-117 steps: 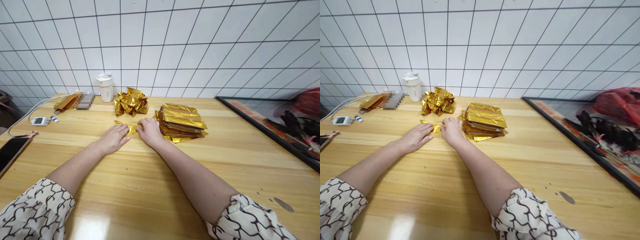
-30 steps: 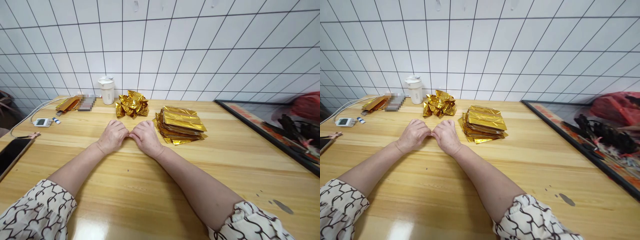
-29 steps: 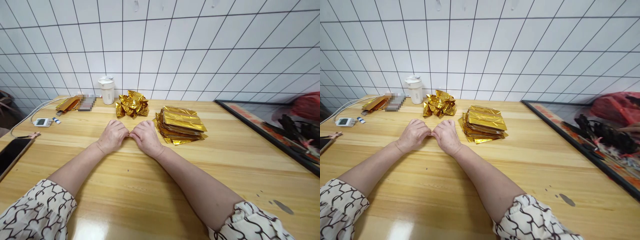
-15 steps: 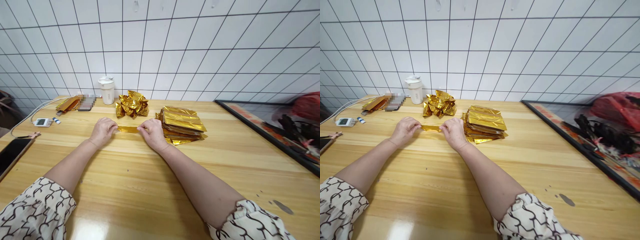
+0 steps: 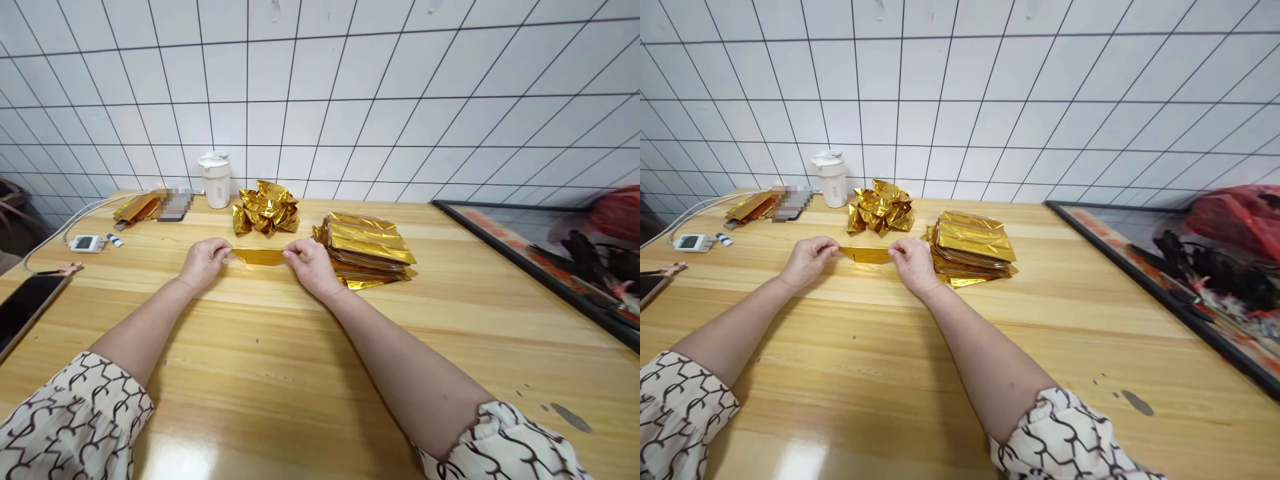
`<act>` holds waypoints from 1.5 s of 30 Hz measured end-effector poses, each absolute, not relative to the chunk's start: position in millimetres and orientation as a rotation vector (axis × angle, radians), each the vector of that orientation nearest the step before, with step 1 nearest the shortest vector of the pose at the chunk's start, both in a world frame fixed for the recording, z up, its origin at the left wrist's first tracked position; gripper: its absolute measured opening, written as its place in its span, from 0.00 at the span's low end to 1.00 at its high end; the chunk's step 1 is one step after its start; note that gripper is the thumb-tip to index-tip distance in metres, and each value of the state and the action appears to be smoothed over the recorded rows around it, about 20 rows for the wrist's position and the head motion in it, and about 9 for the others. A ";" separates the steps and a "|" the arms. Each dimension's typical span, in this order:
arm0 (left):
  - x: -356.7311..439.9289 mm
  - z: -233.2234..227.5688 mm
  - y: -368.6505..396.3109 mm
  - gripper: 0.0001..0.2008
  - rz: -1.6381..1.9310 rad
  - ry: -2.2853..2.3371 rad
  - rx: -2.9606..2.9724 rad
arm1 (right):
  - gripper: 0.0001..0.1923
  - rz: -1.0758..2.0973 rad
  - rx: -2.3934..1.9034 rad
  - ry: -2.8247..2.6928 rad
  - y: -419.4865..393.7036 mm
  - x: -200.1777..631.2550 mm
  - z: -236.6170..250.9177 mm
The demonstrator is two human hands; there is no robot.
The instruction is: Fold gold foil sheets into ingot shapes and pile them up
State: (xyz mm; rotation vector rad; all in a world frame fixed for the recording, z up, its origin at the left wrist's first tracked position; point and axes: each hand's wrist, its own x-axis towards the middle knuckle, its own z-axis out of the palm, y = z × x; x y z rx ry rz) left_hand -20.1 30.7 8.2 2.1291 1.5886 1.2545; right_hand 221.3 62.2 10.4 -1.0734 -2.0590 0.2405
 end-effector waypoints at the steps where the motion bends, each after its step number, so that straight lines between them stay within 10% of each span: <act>1: -19.6 7.9 30.6 0.07 1.258 1.583 2.097 | 0.07 0.243 -1.074 -2.053 62.3 221.5 10.5; 22: -6.5 5.3 28.8 0.05 1.477 1.403 1.463 | 0.13 1.055 -1.012 -1.535 53.7 213.4 13.5; 45: 3.5 15.6 21.1 0.12 1.400 1.362 1.262 | 0.15 1.233 -1.017 -1.379 52.3 214.5 15.4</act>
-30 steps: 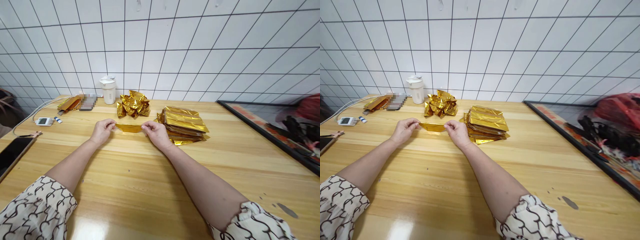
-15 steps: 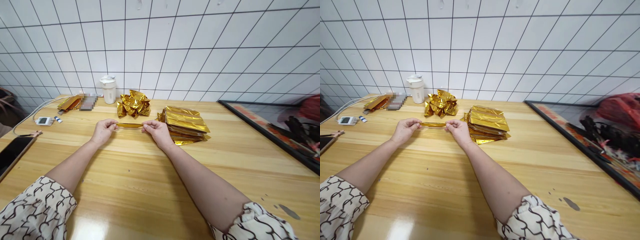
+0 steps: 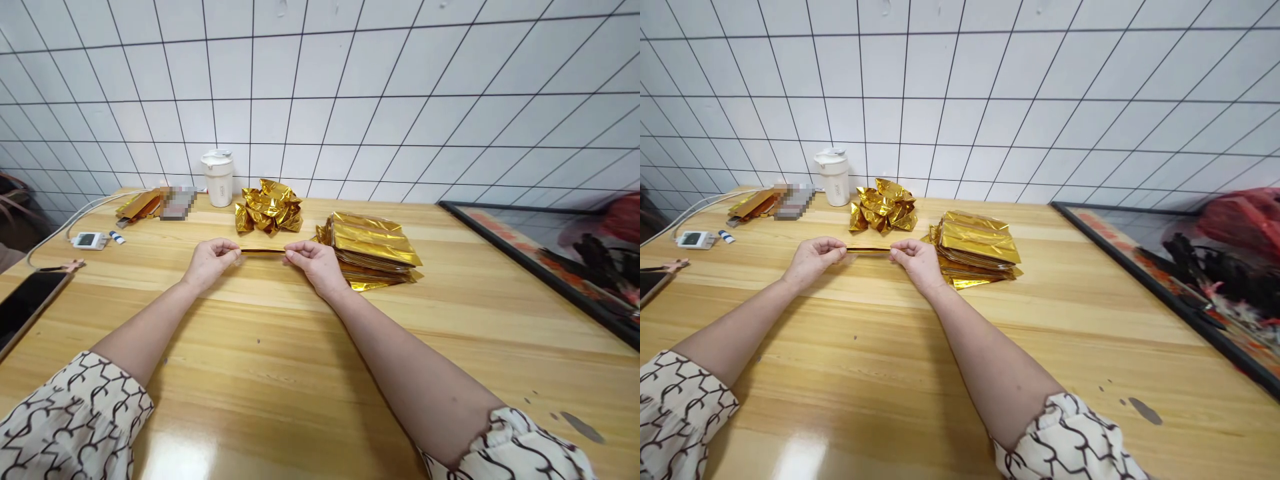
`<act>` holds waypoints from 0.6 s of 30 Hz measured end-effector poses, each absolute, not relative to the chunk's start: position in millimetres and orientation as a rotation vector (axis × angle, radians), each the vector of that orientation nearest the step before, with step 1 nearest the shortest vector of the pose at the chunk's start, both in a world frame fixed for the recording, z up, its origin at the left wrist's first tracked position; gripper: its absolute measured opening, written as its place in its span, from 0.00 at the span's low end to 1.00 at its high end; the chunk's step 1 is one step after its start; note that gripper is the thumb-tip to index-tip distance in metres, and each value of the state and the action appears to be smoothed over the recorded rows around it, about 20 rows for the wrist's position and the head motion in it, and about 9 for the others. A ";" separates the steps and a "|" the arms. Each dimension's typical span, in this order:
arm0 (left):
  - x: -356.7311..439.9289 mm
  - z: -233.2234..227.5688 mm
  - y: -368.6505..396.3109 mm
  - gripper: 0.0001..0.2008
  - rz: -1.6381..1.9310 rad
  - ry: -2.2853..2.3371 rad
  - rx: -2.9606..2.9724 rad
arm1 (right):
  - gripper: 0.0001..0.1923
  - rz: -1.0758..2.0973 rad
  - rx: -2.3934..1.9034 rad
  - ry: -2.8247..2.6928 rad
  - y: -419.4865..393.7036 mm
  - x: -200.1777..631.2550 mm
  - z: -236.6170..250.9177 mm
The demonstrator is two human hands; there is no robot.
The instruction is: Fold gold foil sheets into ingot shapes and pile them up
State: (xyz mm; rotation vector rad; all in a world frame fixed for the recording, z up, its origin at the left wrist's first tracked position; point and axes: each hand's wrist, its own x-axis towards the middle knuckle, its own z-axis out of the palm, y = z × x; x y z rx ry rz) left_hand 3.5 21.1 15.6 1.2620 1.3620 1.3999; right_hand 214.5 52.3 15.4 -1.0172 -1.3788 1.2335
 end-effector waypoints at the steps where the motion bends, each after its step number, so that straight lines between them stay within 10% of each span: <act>1: 4.0 16.4 20.7 0.13 1.395 1.362 1.260 | 0.14 1.241 -1.018 -1.370 52.1 214.3 15.6; 18: 4.7 16.1 20.8 0.08 1.386 1.396 1.233 | 0.09 1.211 -1.064 -1.441 49.8 213.5 15.3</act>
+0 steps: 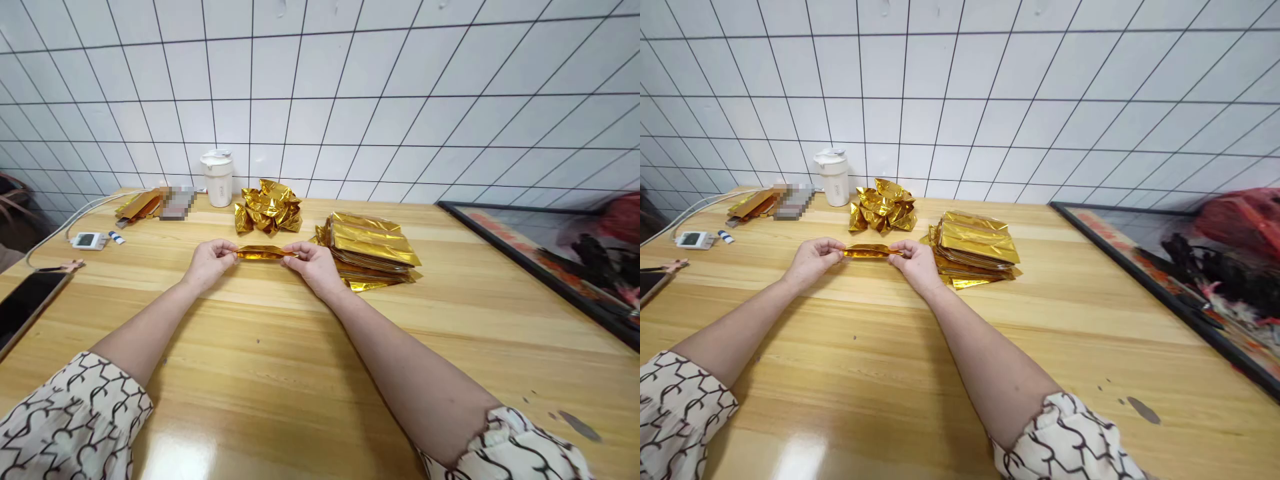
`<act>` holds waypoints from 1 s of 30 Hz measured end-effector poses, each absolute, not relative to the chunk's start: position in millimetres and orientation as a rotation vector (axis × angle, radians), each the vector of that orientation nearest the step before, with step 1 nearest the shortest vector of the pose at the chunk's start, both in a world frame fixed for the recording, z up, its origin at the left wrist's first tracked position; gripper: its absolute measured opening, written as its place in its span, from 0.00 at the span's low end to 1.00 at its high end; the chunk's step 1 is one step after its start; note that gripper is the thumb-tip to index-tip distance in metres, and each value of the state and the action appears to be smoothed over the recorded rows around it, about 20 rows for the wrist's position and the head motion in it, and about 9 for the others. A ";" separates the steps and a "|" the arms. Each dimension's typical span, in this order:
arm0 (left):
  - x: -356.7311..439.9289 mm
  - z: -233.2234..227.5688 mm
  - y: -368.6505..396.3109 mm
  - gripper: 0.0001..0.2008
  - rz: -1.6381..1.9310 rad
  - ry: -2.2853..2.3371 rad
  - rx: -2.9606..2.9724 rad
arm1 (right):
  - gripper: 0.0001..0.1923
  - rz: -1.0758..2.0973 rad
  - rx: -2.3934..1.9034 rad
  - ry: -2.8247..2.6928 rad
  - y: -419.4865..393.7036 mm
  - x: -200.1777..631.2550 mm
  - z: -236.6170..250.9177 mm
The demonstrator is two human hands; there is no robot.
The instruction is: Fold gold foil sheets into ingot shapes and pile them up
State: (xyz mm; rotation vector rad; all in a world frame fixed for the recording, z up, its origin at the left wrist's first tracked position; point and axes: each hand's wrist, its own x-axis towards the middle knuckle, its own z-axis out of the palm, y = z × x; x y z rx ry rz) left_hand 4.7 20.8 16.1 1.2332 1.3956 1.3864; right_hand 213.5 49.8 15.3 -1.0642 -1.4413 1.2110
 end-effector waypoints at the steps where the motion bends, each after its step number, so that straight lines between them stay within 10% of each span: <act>1: 5.0 16.1 20.6 0.08 1.391 1.402 1.230 | 0.10 1.196 -1.066 -1.465 49.6 213.5 15.0; 30: 6.5 11.9 22.1 0.04 1.429 1.428 1.209 | 0.10 0.742 -1.204 -1.939 46.4 211.0 11.3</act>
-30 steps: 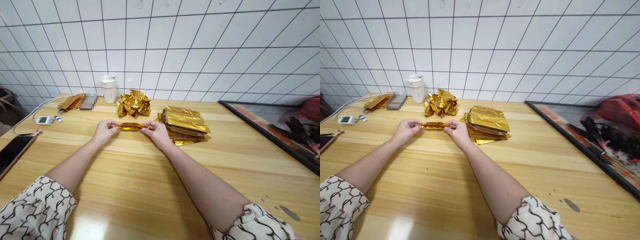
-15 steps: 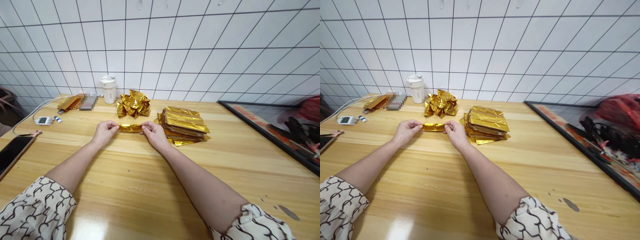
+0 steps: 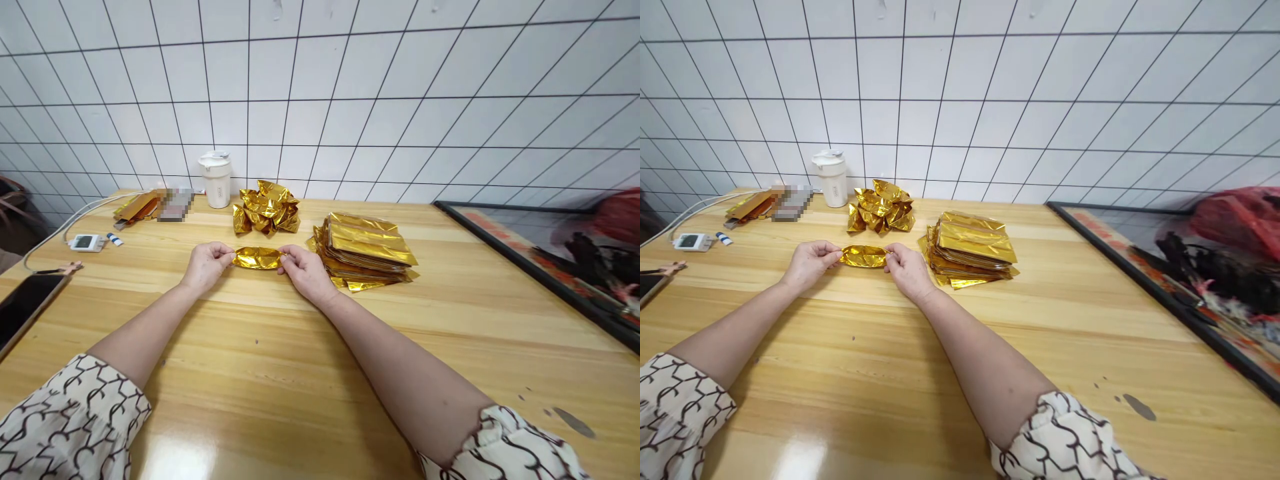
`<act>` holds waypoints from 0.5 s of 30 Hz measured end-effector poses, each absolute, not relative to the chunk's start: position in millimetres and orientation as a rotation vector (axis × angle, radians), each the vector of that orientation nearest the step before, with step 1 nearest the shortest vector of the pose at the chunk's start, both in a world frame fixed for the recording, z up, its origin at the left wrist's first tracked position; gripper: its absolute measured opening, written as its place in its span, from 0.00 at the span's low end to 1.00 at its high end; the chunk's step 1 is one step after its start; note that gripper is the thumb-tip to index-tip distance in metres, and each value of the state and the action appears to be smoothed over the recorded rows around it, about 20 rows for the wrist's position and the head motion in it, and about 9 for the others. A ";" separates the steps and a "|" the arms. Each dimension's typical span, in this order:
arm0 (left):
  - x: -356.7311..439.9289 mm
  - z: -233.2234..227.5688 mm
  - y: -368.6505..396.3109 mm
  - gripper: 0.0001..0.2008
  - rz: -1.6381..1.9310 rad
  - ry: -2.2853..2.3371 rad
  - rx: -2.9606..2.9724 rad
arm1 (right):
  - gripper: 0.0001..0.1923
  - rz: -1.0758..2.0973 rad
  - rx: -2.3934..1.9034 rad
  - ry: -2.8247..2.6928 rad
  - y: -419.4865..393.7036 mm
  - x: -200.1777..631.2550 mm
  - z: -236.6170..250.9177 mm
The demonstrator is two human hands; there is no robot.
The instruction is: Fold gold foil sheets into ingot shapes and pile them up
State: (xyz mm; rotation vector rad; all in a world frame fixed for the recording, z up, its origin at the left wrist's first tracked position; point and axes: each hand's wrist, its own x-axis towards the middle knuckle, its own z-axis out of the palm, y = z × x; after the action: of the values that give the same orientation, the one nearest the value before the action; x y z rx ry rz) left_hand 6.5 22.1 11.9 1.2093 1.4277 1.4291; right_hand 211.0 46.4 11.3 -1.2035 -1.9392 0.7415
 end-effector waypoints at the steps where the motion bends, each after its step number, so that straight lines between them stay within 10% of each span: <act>1: 6.9 12.8 21.7 0.04 1.421 1.433 1.202 | 0.10 0.748 -1.195 -1.941 46.0 210.7 11.6; 15: 8.7 14.9 21.3 0.05 1.383 1.435 1.169 | 0.09 0.847 -1.134 -1.991 42.7 210.7 17.2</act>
State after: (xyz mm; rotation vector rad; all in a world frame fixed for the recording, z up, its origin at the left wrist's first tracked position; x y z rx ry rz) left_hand 8.7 21.3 14.9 1.1691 1.4353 1.3835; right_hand 210.7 42.7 17.2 -1.1343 -1.9911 0.8474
